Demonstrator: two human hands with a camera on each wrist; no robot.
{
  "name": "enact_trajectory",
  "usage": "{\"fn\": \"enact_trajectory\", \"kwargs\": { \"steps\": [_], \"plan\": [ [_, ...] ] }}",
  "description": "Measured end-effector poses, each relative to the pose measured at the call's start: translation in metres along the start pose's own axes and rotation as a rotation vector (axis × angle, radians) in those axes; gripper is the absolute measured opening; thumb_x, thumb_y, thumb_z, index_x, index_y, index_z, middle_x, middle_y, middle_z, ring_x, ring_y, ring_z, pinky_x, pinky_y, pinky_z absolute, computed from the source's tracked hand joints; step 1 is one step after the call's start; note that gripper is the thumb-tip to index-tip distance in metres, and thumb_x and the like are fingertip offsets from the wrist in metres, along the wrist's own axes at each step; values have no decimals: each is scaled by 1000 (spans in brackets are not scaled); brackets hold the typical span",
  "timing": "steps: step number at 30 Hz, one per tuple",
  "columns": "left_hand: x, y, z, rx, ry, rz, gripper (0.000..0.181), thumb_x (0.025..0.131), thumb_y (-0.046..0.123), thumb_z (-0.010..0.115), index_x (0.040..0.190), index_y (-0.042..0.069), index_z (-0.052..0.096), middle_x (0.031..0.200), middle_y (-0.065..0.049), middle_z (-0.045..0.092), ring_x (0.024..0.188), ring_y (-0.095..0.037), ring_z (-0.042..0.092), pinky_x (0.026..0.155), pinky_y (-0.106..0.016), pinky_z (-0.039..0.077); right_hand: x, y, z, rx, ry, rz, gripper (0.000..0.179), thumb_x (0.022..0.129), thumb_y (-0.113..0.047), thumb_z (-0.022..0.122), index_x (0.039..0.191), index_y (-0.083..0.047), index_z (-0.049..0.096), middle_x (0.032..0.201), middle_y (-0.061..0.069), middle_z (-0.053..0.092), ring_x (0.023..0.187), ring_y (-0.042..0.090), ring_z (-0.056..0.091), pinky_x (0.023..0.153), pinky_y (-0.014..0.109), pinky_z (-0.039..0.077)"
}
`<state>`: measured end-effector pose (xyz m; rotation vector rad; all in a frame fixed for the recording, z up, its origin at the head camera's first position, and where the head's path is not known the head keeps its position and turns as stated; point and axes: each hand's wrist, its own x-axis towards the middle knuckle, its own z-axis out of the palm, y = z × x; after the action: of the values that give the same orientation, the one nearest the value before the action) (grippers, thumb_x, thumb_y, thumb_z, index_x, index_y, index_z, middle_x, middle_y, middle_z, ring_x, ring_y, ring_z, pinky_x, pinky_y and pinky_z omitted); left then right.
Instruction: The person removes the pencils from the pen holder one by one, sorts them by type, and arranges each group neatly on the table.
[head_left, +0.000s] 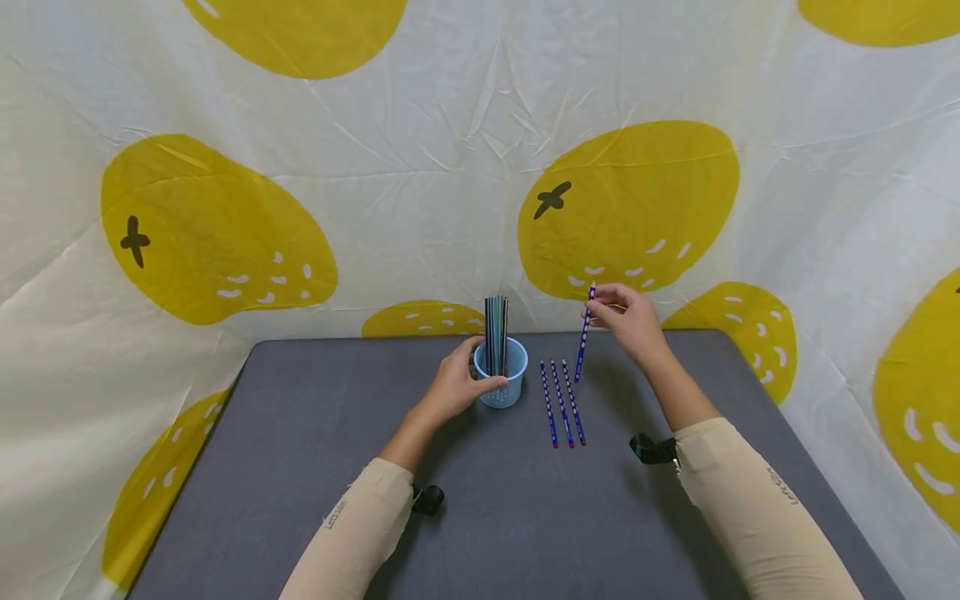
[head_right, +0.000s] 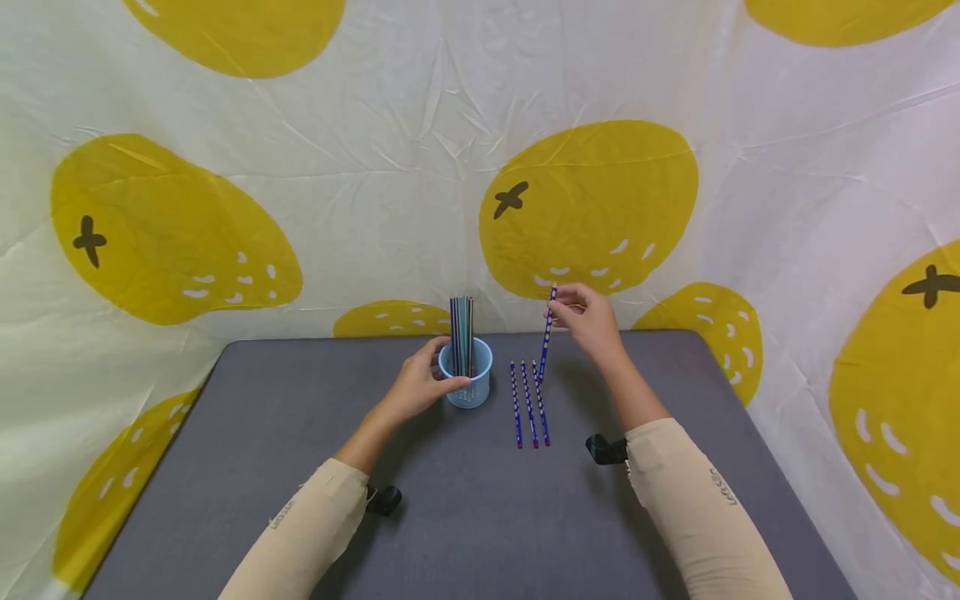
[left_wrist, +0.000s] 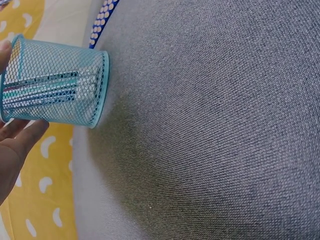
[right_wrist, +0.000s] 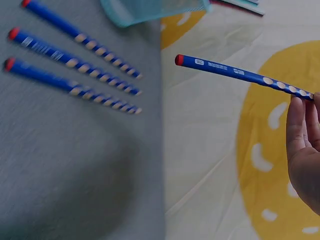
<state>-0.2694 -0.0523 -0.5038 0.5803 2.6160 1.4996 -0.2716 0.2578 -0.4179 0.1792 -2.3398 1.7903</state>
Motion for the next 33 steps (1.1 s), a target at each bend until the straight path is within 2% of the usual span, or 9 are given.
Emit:
{"fn": "enact_trajectory", "kwargs": {
  "steps": [3,6,9,15,18,23,28,33],
  "plan": [
    [0,0,0,10,5,12,85,84,36,87,152,8,44,143,-16,59,110,-30,70,90,-43,62,-2,11,-3,-86,-5,17,38,102,-12,66,131,11,60,103,10,68,81,0,69,75,21,62],
    [-1,0,-1,20,10,25,84,85,35,87,151,6,44,143,-17,59,110,-31,71,91,-43,62,-3,24,-5,-158,-14,29,37,102,-12,66,131,11,61,106,22,68,78,-1,67,72,16,59],
    [-1,-1,-1,21,11,23,85,84,35,87,151,6,44,143,-17,59,111,-30,70,91,-43,61,-5,38,-6,-219,-19,48,36,102,-11,66,129,12,63,109,30,68,77,2,68,70,16,59],
    [-1,-1,-1,17,16,23,85,84,35,88,151,6,44,143,-17,59,112,-31,70,91,-44,62,-12,66,-8,-380,-21,98,35,103,-17,66,128,7,67,111,27,73,87,27,75,72,20,60],
    [-1,-1,0,18,16,16,86,84,36,88,152,7,44,144,-17,59,114,-31,69,91,-45,61,-14,78,-7,-423,-28,134,35,103,-21,66,128,4,68,112,24,74,91,33,74,71,20,57],
    [0,-2,0,8,12,13,86,83,37,88,152,8,44,144,-15,59,115,-30,68,92,-45,61,-20,91,0,-454,-31,188,33,102,-21,68,123,4,70,108,23,76,83,26,74,67,20,54],
    [0,-2,0,8,12,16,86,83,37,88,152,8,44,144,-15,59,116,-30,66,93,-45,61,-26,101,6,-483,-44,219,29,100,-19,70,117,4,72,103,20,77,71,10,70,64,21,55],
    [0,-2,0,5,10,15,86,83,38,88,152,8,44,144,-15,59,118,-29,65,94,-46,60,-30,107,10,-476,-35,244,25,98,-16,71,112,5,73,99,21,78,65,5,67,61,21,54]
  ]
}}
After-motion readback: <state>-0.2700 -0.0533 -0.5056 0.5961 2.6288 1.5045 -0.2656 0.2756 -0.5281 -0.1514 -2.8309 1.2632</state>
